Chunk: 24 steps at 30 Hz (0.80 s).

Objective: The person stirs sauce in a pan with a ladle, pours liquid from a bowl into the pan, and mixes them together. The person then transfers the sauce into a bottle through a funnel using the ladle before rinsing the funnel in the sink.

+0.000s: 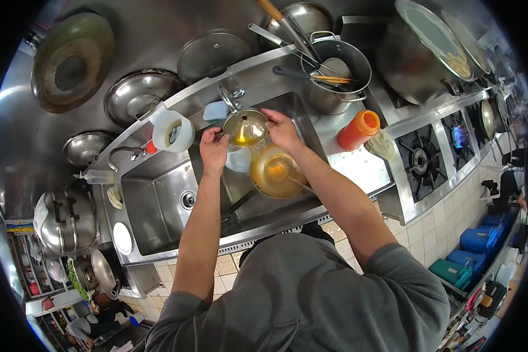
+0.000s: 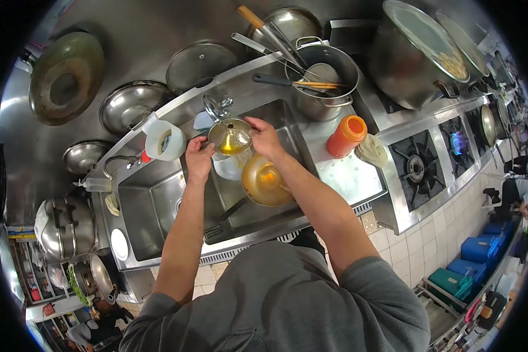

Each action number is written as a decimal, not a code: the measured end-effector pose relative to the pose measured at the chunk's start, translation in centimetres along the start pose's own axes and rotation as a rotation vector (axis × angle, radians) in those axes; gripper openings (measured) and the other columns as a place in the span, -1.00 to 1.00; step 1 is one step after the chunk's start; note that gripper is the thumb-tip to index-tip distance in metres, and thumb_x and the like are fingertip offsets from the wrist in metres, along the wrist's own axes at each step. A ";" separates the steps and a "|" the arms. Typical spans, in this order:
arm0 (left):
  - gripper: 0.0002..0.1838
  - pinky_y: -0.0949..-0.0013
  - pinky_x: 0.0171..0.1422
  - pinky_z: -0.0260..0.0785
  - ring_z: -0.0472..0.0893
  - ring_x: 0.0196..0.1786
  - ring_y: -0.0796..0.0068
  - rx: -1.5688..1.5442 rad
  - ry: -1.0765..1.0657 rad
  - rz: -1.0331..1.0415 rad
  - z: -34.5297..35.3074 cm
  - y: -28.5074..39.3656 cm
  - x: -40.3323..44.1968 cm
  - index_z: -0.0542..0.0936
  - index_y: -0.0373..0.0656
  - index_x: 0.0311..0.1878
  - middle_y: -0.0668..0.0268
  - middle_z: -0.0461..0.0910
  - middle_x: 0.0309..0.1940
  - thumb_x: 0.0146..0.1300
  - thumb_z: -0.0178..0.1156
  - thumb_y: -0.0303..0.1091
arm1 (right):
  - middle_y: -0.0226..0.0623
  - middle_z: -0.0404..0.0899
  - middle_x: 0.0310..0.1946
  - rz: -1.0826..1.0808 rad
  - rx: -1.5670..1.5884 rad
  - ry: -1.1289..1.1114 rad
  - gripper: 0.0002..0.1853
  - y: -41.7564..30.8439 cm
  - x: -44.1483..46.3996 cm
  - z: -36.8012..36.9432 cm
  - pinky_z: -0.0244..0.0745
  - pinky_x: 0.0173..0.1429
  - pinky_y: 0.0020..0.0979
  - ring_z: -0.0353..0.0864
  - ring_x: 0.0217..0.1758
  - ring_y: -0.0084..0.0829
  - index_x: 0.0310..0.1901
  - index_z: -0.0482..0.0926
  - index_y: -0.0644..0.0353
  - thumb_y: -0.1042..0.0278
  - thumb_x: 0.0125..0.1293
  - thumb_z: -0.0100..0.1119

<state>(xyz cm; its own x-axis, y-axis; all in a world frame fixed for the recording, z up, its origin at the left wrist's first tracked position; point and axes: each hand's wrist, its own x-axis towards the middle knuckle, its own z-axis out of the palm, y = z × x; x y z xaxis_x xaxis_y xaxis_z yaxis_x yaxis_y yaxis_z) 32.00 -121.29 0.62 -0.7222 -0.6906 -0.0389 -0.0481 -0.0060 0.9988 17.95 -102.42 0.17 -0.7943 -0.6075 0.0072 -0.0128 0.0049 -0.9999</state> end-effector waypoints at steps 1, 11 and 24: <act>-0.65 0.46 -0.10 0.54 0.62 -0.16 0.56 -0.002 -0.005 -0.001 0.6 0.5 0.5 0.51 -0.21 0.10 0.33 0.64 -0.09 0.29 0.31 -0.63 | -0.23 0.64 0.22 0.038 0.085 0.054 -0.53 0.3 -0.5 -0.2 0.55 0.25 -0.38 0.63 0.21 -0.41 0.37 0.51 0.21 0.63 0.45 0.02; -0.69 0.43 -0.03 0.49 0.66 -0.20 0.53 0.397 -0.176 0.125 6.8 4.9 2.6 0.63 -0.26 0.02 0.34 0.70 -0.24 0.20 0.39 -0.50 | -0.31 0.54 0.28 0.414 0.431 0.141 -0.41 2.9 -5.6 -1.9 0.63 0.12 -0.38 0.63 0.14 -0.43 0.50 0.34 0.05 0.63 0.47 -0.01; -0.73 0.36 -0.28 0.63 0.66 -0.37 0.44 -0.147 0.156 -0.230 0.0 -0.5 -6.1 0.48 -0.24 -0.06 0.25 0.61 -0.29 0.28 0.38 -0.52 | -0.33 0.66 0.14 0.431 0.472 -0.032 -0.58 2.4 -3.8 0.4 0.66 0.02 -0.37 0.68 0.01 -0.46 0.40 0.48 0.13 0.47 0.57 -0.02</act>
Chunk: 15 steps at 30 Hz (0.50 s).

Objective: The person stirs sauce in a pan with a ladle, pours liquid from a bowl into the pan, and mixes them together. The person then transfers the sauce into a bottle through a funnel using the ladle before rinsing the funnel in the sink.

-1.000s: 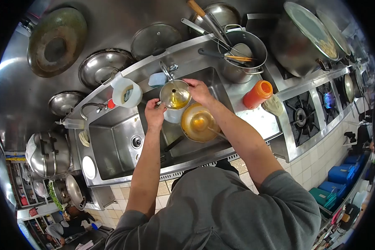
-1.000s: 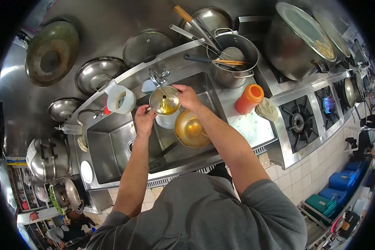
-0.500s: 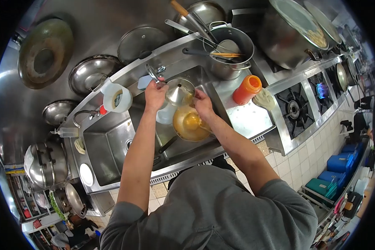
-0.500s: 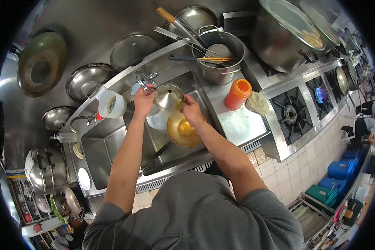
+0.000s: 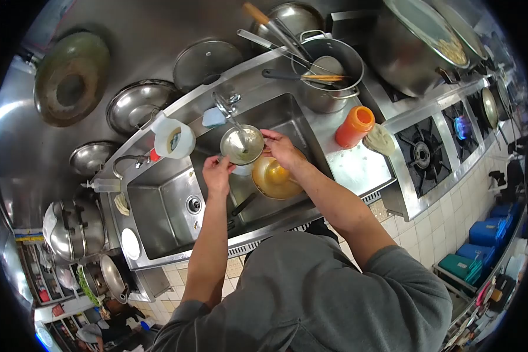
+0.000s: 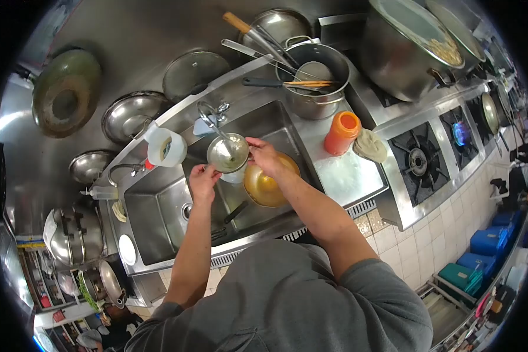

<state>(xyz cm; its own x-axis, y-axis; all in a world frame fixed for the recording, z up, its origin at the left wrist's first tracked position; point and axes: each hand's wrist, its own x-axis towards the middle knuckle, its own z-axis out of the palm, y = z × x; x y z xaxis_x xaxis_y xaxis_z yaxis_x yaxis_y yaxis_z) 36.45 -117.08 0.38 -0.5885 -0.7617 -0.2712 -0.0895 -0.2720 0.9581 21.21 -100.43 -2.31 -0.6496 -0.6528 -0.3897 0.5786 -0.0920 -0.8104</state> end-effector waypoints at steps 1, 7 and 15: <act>-0.70 0.35 -0.27 0.65 0.68 -0.35 0.43 -0.076 0.027 -0.003 0.0 -0.6 -0.9 0.47 -0.26 -0.04 0.23 0.61 -0.28 0.27 0.39 -0.54 | -0.32 0.68 0.08 0.002 0.016 0.027 -0.63 -0.2 0.6 0.4 0.64 0.00 -0.38 0.68 -0.01 -0.47 0.33 0.54 0.17 0.43 0.56 0.01; -0.24 0.30 -0.01 0.65 0.70 -0.13 0.33 -0.163 -0.012 -0.103 0.4 -0.4 -5.5 0.26 -0.34 0.48 0.14 0.62 -0.08 0.30 0.43 -0.48 | -0.31 0.76 -0.13 -0.103 -0.150 0.129 -0.71 -1.1 2.5 3.4 0.58 -0.02 -0.40 0.67 -0.04 -0.52 0.03 0.72 0.26 0.25 0.44 0.23; -0.09 0.33 0.04 0.64 0.72 -0.07 0.34 -0.211 -0.202 -0.213 -0.6 -1.5 -7.8 -0.05 -0.44 0.61 0.14 0.63 -0.08 0.43 0.32 -0.39 | -0.06 0.77 -0.13 -0.228 -1.200 0.193 -0.72 -3.7 5.1 4.7 0.64 0.07 -0.29 0.78 -0.04 -0.21 -0.07 0.75 0.20 0.27 0.23 0.34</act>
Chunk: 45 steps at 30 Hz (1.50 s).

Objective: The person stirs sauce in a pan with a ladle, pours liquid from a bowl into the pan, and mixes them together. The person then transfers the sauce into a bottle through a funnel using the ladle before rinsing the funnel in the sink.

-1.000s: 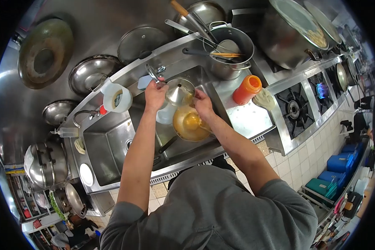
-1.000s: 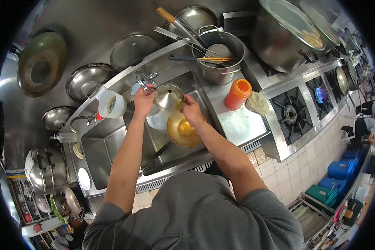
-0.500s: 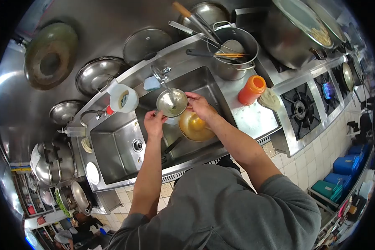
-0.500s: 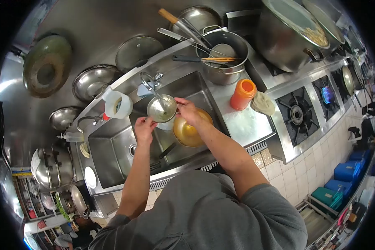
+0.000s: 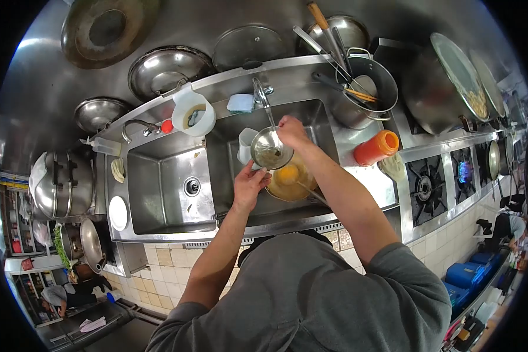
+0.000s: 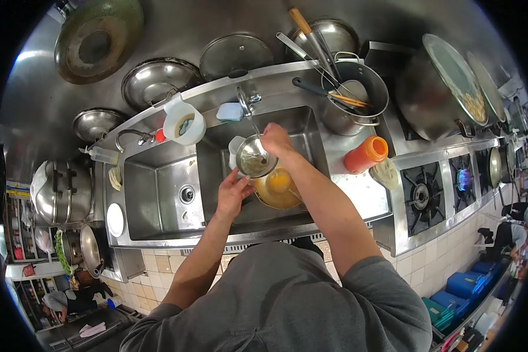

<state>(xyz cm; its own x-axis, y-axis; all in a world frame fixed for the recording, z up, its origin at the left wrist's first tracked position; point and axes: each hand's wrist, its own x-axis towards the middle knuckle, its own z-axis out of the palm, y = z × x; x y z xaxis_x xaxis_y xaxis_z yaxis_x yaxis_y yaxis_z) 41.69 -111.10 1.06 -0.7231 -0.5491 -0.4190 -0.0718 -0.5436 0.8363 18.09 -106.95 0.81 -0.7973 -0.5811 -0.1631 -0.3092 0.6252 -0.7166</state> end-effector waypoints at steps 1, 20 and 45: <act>-0.12 0.32 0.05 0.64 0.72 -0.05 0.33 -0.015 -0.007 -0.020 0.2 -0.1 -0.1 -0.05 -0.42 0.62 0.13 0.63 -0.06 0.45 0.28 -0.40 | -0.06 0.77 -0.13 0.001 -0.003 0.003 -0.72 -0.6 0.1 -0.3 0.64 0.07 -0.29 0.78 -0.04 -0.21 -0.07 0.75 0.20 0.27 0.23 0.34; -0.46 0.05 0.20 0.54 0.65 0.10 0.23 -0.070 -0.053 -0.006 3.3 4.7 7.7 0.36 -0.11 0.45 0.20 0.63 0.08 0.52 0.19 -0.15 | -0.01 0.73 -0.11 -0.041 -0.138 0.163 -0.68 -0.3 -1.9 -5.9 0.62 0.12 -0.13 0.74 0.07 -0.05 0.02 0.63 0.13 0.26 0.25 0.22; -0.80 0.22 -0.04 0.59 0.66 -0.20 0.37 0.244 -0.182 -0.214 5.5 4.1 16.2 0.56 -0.23 -0.10 0.26 0.62 -0.32 0.52 0.18 -0.27 | -0.18 0.66 -0.11 -0.563 0.263 0.310 -0.62 4.4 -10.7 -2.8 0.53 0.20 -0.12 0.59 0.13 -0.02 -0.06 0.57 0.13 0.72 0.06 0.21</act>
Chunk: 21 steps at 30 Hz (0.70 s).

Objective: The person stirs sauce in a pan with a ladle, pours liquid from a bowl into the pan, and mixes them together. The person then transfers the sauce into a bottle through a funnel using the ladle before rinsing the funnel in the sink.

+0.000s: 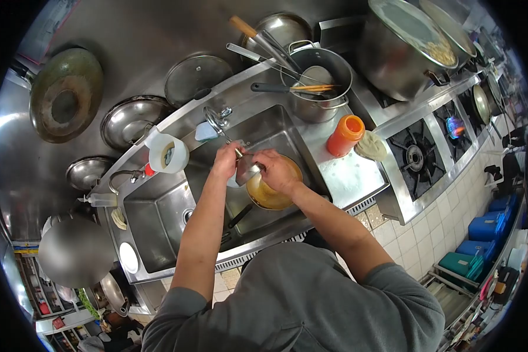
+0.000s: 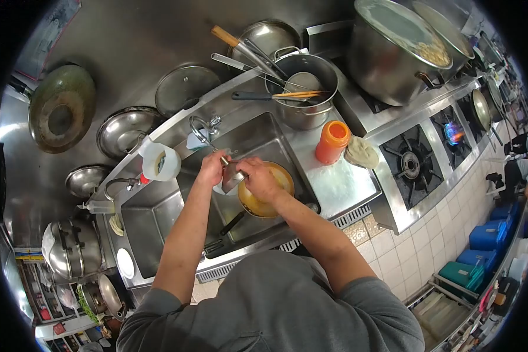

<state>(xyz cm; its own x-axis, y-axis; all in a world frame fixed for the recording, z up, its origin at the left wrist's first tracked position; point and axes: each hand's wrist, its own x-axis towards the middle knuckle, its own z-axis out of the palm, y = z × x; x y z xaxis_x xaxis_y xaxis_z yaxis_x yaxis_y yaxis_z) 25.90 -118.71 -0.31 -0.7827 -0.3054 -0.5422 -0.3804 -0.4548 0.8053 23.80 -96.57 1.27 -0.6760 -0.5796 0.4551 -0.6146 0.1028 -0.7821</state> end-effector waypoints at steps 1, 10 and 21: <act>-0.76 0.19 -0.09 0.60 0.65 -0.24 0.37 -0.059 0.041 -0.025 0.1 0.0 0.3 0.53 -0.23 -0.17 0.25 0.59 -0.37 0.55 0.15 -0.23 | -0.18 0.66 -0.11 0.000 -0.003 0.000 -0.62 -0.5 0.0 0.3 0.53 0.20 -0.12 0.59 0.13 -0.02 -0.06 0.57 0.13 0.72 0.06 0.21; -0.59 0.20 -0.31 0.61 0.45 -0.55 0.39 -0.031 0.239 0.081 0.6 0.4 2.5 0.42 -0.15 -0.28 0.34 0.36 -0.55 0.56 0.13 0.00 | -0.33 0.62 -0.21 1.024 0.958 0.113 -0.70 -0.9 -1.5 2.1 0.64 -0.20 -0.31 0.66 -0.20 -0.47 0.07 0.47 0.20 0.34 0.40 0.30; -0.67 0.08 -0.17 0.53 0.48 -0.38 0.31 -0.481 0.185 0.088 0.6 1.0 3.8 0.38 -0.13 -0.31 0.28 0.35 -0.44 0.62 0.03 -0.17 | -0.21 0.62 -0.36 0.441 0.259 0.036 -0.74 -0.5 0.0 1.0 0.59 -0.22 -0.26 0.67 -0.36 -0.28 -0.03 0.51 0.15 0.54 0.27 0.28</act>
<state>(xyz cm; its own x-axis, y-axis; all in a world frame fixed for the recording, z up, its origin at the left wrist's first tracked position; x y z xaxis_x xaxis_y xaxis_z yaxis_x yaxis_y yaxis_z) 22.27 -119.83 -1.40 -0.6849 -0.4828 -0.5457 -0.0138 -0.7403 0.6722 24.54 -97.49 1.25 -0.8648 -0.4974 0.0686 -0.1497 0.1250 -0.9808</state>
